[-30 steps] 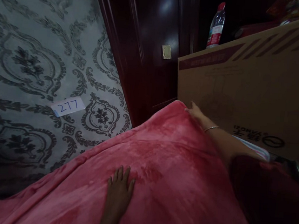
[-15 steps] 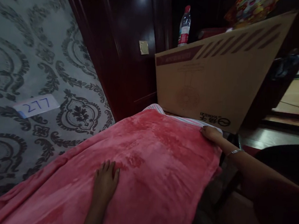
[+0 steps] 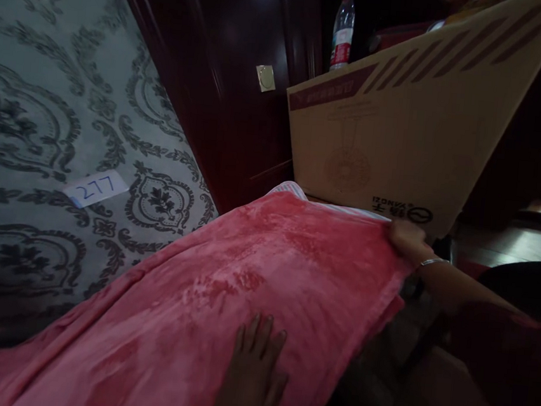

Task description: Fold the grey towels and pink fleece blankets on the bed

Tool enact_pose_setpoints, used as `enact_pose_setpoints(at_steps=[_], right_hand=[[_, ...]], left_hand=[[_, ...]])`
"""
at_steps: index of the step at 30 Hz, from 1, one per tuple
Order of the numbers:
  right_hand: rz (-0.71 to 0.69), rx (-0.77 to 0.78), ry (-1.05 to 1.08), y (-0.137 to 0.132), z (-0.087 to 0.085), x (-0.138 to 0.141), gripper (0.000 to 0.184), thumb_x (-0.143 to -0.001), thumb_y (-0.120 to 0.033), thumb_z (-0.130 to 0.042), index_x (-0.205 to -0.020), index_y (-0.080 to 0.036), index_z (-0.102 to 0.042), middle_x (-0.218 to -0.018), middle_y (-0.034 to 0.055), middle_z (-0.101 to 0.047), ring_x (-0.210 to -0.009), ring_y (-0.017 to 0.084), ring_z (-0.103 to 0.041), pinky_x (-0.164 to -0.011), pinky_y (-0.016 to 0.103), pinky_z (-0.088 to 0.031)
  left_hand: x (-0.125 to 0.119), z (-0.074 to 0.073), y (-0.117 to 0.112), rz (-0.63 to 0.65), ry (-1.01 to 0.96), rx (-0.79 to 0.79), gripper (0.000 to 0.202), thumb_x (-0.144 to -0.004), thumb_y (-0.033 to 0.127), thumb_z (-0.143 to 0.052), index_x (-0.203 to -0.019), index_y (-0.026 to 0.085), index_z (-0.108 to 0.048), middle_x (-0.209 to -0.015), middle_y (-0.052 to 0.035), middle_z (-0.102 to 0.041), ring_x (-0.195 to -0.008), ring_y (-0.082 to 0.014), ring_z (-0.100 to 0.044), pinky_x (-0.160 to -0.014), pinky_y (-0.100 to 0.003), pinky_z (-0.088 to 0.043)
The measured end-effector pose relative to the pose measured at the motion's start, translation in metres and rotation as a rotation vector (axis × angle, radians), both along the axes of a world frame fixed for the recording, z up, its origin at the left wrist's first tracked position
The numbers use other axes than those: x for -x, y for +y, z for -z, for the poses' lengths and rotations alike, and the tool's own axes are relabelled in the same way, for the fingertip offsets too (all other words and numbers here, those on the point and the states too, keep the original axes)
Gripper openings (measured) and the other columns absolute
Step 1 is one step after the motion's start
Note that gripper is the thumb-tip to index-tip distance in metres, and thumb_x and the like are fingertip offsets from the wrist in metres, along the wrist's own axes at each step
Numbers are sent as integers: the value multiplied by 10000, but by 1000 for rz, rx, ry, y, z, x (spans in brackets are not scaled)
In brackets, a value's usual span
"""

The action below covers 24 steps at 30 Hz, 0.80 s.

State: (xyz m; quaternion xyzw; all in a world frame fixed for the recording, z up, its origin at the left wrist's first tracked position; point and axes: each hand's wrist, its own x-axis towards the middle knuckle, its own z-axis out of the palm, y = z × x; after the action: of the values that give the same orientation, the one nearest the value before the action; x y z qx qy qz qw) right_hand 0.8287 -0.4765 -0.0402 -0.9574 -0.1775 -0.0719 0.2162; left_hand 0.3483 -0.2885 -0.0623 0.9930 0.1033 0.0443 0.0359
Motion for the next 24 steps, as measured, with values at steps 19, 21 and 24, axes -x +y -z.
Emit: enact_pose_setpoints(at_steps=[19,21,24], right_hand=[[-557,-285,165,141,17,56,229,-747,-116,-595,-921,-152,-739,-923,47,-754,-768,142,-621,-654,205,-429],[-571,-304,176,142,20,56,205,-722,-112,-596,-865,-165,-733,-887,38,-748,-748,143,-608,-643,210,-413],[-564,-345,189,143,24,57,134,-705,-118,-588,-753,-172,-701,-822,38,-730,-723,145,-582,-646,221,-405]], left_hand=[[3,2,-3,16,-108,-49,613,-953,269,-537,-1546,338,-397,-1648,-30,-333,-1529,-302,-290,-1210,-619,-318],[3,3,-3,19,-109,-48,623,-949,279,-545,-1547,352,-389,-1648,-23,-334,-1525,-305,-301,-1199,-627,-334],[2,3,-2,15,-90,-38,632,-945,292,-548,-1550,362,-381,-1651,-15,-325,-1524,-313,-300,-1186,-647,-343]])
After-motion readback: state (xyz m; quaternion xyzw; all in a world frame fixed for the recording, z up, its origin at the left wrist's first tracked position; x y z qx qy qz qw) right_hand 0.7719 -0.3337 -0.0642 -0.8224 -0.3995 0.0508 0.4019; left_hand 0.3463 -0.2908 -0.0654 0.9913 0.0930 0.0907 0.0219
